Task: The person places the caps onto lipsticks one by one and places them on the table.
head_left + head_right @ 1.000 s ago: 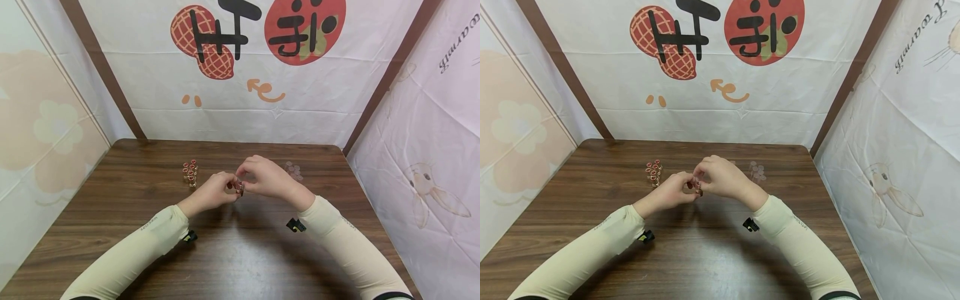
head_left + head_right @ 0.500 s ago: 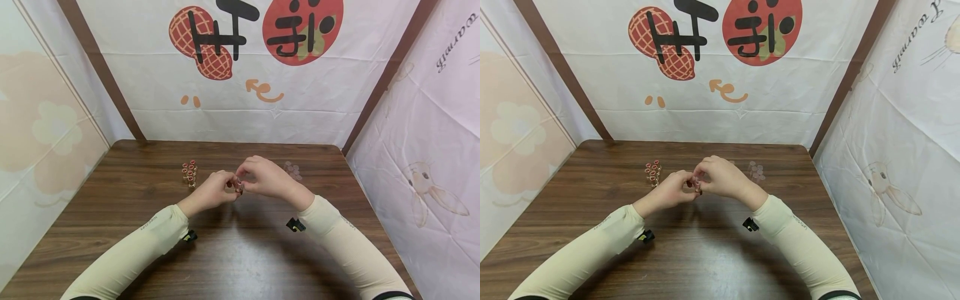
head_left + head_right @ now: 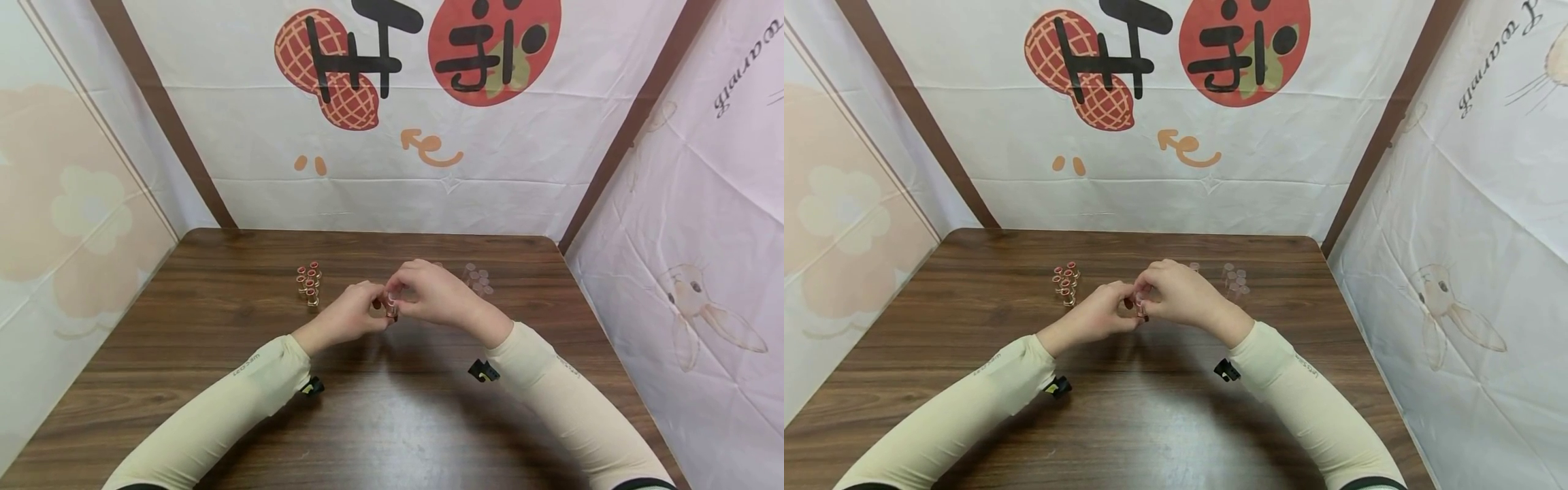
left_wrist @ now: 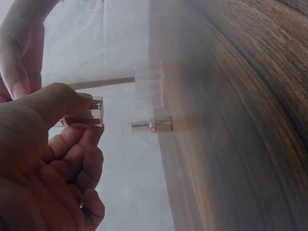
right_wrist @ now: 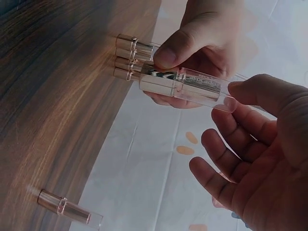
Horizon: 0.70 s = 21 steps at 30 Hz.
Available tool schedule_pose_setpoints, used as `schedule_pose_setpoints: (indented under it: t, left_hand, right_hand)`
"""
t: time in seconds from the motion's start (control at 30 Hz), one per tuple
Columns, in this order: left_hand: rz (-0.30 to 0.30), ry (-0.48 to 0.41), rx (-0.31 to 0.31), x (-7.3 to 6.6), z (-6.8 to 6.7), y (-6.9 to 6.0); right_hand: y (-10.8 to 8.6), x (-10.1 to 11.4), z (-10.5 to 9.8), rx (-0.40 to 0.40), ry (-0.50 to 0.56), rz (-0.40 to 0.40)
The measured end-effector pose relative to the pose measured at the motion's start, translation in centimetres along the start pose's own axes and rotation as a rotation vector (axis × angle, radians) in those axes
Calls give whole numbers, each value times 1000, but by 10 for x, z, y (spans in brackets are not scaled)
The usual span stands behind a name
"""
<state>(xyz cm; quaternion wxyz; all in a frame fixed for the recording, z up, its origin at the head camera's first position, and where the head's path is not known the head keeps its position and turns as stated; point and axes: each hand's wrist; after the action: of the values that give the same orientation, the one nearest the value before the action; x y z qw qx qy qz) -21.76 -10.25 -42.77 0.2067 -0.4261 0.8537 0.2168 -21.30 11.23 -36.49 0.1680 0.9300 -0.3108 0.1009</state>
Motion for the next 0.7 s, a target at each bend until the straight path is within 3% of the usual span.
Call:
schedule_pose_setpoints:
  t: [0.33, 0.7]
  left_hand:
    - [10, -17, 17, 2, 6, 1]
    - [-14, -8, 5, 6, 7, 5]
  right_hand:
    - [-6, -4, -1, -12, 5, -8]
    - [-18, -9, -13, -43, 53, 77]
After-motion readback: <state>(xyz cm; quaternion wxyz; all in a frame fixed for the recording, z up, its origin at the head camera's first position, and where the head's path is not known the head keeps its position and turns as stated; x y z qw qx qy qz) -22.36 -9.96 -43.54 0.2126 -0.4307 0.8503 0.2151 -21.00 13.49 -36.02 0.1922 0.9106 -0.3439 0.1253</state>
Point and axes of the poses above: each hand's wrist, its own y-axis towards the middle knuckle, its own z-axis out of the palm, x = y × z, and after that the axes turned 3 degrees about -z, right-handed
